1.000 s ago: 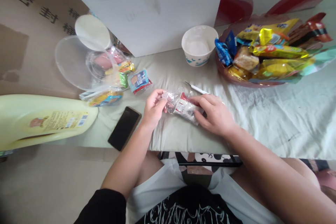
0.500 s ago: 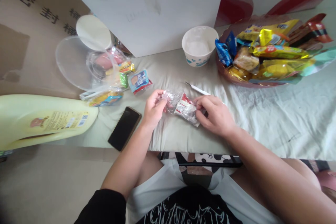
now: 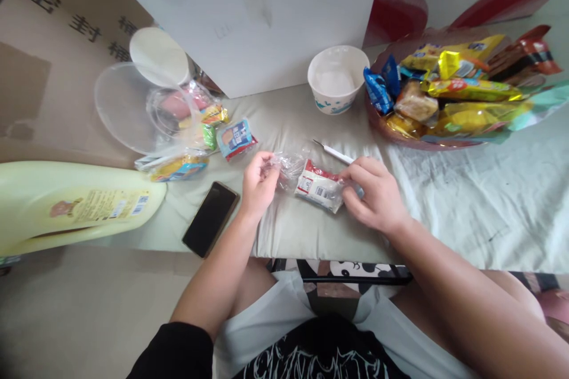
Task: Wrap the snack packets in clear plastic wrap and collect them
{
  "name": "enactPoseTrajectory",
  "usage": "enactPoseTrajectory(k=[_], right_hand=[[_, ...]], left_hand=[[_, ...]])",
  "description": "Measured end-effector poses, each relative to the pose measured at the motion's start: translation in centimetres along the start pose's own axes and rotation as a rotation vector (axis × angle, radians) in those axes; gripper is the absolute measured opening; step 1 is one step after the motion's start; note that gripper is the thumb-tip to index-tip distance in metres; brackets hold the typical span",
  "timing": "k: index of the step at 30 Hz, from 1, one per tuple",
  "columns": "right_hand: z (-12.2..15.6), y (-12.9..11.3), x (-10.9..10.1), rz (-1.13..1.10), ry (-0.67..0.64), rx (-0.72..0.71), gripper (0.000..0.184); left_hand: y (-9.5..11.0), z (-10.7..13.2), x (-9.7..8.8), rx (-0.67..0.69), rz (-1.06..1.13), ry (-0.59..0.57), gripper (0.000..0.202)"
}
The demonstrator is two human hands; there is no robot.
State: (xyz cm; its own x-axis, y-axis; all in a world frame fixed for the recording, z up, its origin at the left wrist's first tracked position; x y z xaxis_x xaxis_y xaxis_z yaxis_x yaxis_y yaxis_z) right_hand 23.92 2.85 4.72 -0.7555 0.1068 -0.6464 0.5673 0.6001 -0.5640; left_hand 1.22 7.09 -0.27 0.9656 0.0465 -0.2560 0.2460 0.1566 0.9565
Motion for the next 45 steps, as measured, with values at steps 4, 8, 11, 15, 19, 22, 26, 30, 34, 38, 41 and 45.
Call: enactPoseTrajectory(k=[4,8,11,15,19,22,26,30,34,38,41,45], right_hand=[[-0.1,-0.2,0.0,-0.011,0.019,-0.005,0.006],[-0.2,-0.1,0.5,-0.027,-0.026,0.03,0.009],[-0.2,0.2,0.7,-0.012,-0.054,0.073,0.014],[0.0,0.8,0.4,0.022,-0.015,0.154,0.016],[-0.1,0.8,-0.4,0.027,0.035,0.171,0.015],[-0.3,0.7,-0.6,0.036,0.051,0.164,0.014],[-0.2,0.4,-0.1,0.002,0.005,0.142,0.012],[-0.1,0.5,-0.1,-0.012,-0.019,0.148,0.013],[0.0,1.7,-1.2,0.036,0.03,0.245,0.014],[0.3,2.6,-1.6,0.051,0.062,0.324,0.013],[0.4,2.6,-1.9,0.057,0.126,0.323,0.012],[0.7,2.2,-2.3,-0.03,0.217,0.305,0.014]], left_hand=[[0.8,0.2,-0.5,0.101,-0.106,0.058,0.014],[0.8,0.2,-0.1,0.098,-0.112,0.009,0.019],[0.9,0.3,0.0,0.119,-0.108,-0.013,0.018],[1.0,0.0,-0.5,0.134,-0.05,0.021,0.009],[0.3,-0.7,-1.6,0.058,0.086,0.099,0.011],[-0.3,-1.2,-2.2,-0.036,0.192,0.146,0.011],[-0.8,-1.3,-2.5,-0.157,0.243,0.178,0.011],[-0.6,-1.1,-2.5,-0.149,0.245,0.166,0.014],[-0.3,-1.1,-2.5,-0.108,0.229,0.167,0.017],[-0.1,-1.0,-3.2,-0.077,0.188,0.242,0.012],[-0.6,-0.9,-3.8,-0.102,0.253,0.312,0.014],[-1.0,-1.0,-4.0,-0.082,0.269,0.309,0.011]])
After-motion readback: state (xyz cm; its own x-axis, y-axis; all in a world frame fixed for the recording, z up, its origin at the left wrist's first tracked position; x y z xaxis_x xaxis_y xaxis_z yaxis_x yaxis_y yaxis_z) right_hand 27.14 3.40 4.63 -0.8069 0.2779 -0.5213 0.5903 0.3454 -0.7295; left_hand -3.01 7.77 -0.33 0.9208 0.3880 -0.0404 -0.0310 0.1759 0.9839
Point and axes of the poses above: each hand's wrist, its own z-axis away from the middle knuckle, its own x-axis out of the palm, y = z × x, the point moved 8 cm from there along -z, towards the middle knuckle, and after that the axes turned 5 degrees about -x, right-handed, at the moved point
